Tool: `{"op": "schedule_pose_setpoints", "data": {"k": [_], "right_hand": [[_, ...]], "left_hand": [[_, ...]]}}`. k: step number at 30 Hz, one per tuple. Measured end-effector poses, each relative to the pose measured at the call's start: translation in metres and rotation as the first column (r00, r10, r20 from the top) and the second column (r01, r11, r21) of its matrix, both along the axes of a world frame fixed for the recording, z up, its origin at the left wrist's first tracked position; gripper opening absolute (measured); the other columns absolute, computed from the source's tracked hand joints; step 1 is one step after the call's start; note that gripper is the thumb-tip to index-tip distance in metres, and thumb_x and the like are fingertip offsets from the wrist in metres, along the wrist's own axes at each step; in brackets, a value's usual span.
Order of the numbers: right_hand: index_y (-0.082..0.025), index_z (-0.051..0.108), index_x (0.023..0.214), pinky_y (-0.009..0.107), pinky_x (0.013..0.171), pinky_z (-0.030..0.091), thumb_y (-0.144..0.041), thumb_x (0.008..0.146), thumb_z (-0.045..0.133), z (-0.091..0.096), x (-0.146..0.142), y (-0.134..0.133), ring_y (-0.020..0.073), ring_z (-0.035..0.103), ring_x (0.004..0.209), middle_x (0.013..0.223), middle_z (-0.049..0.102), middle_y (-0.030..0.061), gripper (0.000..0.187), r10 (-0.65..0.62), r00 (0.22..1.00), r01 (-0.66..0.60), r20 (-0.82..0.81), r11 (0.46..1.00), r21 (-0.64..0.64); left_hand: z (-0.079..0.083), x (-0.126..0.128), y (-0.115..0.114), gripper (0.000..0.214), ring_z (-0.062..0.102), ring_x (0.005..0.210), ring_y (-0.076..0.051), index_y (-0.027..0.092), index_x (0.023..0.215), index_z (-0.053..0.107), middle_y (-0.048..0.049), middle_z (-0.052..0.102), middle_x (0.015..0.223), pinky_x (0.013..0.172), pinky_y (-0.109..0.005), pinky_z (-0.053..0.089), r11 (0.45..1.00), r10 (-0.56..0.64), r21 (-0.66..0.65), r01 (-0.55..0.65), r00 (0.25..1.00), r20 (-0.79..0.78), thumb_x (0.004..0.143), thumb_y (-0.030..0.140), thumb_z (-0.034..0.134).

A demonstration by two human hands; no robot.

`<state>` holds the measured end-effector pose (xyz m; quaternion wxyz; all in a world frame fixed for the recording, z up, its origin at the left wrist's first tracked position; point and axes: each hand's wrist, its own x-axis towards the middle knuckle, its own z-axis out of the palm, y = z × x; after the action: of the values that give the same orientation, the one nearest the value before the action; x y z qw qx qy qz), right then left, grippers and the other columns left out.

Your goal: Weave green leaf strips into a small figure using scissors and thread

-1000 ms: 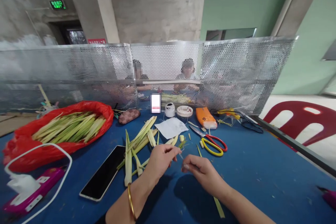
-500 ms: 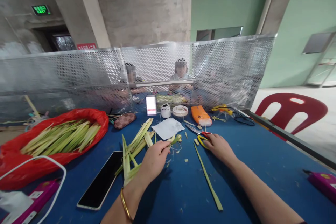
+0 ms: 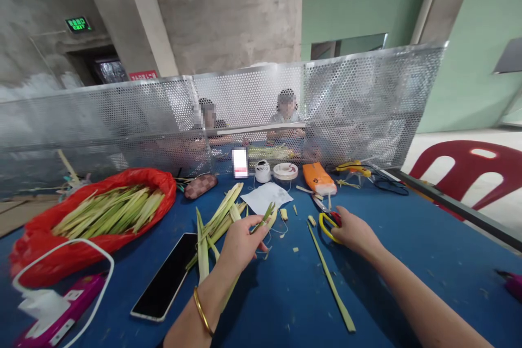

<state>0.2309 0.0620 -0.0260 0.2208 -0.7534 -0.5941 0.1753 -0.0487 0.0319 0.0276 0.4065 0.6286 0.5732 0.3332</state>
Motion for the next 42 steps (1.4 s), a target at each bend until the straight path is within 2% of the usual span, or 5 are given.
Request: {"op": "schedule_pose_setpoints", "data": {"k": [5,10,17,33,42], "right_hand": [[-0.011,0.047,0.124,0.024,0.049,0.041,-0.034,0.086,0.05,0.025,-0.017,-0.024,0.0132,0.051,0.049,0.058,0.052,-0.0033,0.044,0.07,0.919,-0.068,-0.387,0.998,0.02],[-0.02,0.051,0.118,0.02,0.043,0.038,-0.046,0.072,0.074,0.048,-0.062,-0.069,0.0046,0.034,0.039,0.057,0.044,-0.0093,0.057,0.198,0.209,-0.253,-0.958,0.957,0.143],[-0.023,0.057,0.106,0.032,0.06,0.05,-0.077,0.077,0.047,0.035,-0.099,-0.096,0.0057,0.04,0.041,0.066,0.053,-0.0037,0.062,-0.096,-0.265,-0.621,-0.959,0.778,0.094],[-0.022,0.051,0.113,0.024,0.044,0.045,-0.076,0.085,0.026,0.026,-0.107,-0.096,0.0085,0.046,0.038,0.063,0.054,-0.0022,0.065,-0.219,-0.266,-0.683,-0.939,0.73,0.024],[-0.022,0.051,0.111,0.021,0.038,0.047,-0.074,0.085,0.031,0.032,-0.11,-0.097,0.0063,0.041,0.034,0.057,0.052,-0.0041,0.062,-0.206,-0.241,-0.631,-0.948,0.776,-0.008]], "left_hand": [[0.0,0.002,0.001,0.039,0.061,0.051,-0.012,0.015,0.115,0.066,-0.0036,0.07,0.074,0.035,-0.016,0.036,0.998,0.032,-0.051,-0.025,0.991,0.133,0.08,0.032,0.061],[-0.001,0.0,0.005,0.043,0.061,0.056,-0.012,0.013,0.119,0.063,-0.0033,0.071,0.076,0.036,-0.016,0.038,0.991,0.133,-0.02,-0.131,0.975,0.18,0.076,0.021,0.061],[-0.005,-0.004,0.007,0.041,0.062,0.055,-0.014,0.018,0.116,0.066,0.0002,0.069,0.064,0.043,-0.019,0.043,0.972,0.201,0.127,-0.199,0.98,-0.004,0.077,0.024,0.054],[-0.008,0.01,-0.003,0.028,0.061,0.055,-0.014,0.019,0.086,0.072,0.0003,0.066,0.059,0.056,-0.023,0.04,0.955,0.218,0.255,-0.149,0.938,-0.268,0.083,0.022,0.044],[-0.023,0.015,0.001,0.052,0.066,0.062,-0.016,0.012,0.132,0.053,-0.0013,0.068,0.063,0.064,-0.026,0.049,0.96,0.255,0.161,-0.23,0.954,-0.159,0.083,0.027,0.05]]}}
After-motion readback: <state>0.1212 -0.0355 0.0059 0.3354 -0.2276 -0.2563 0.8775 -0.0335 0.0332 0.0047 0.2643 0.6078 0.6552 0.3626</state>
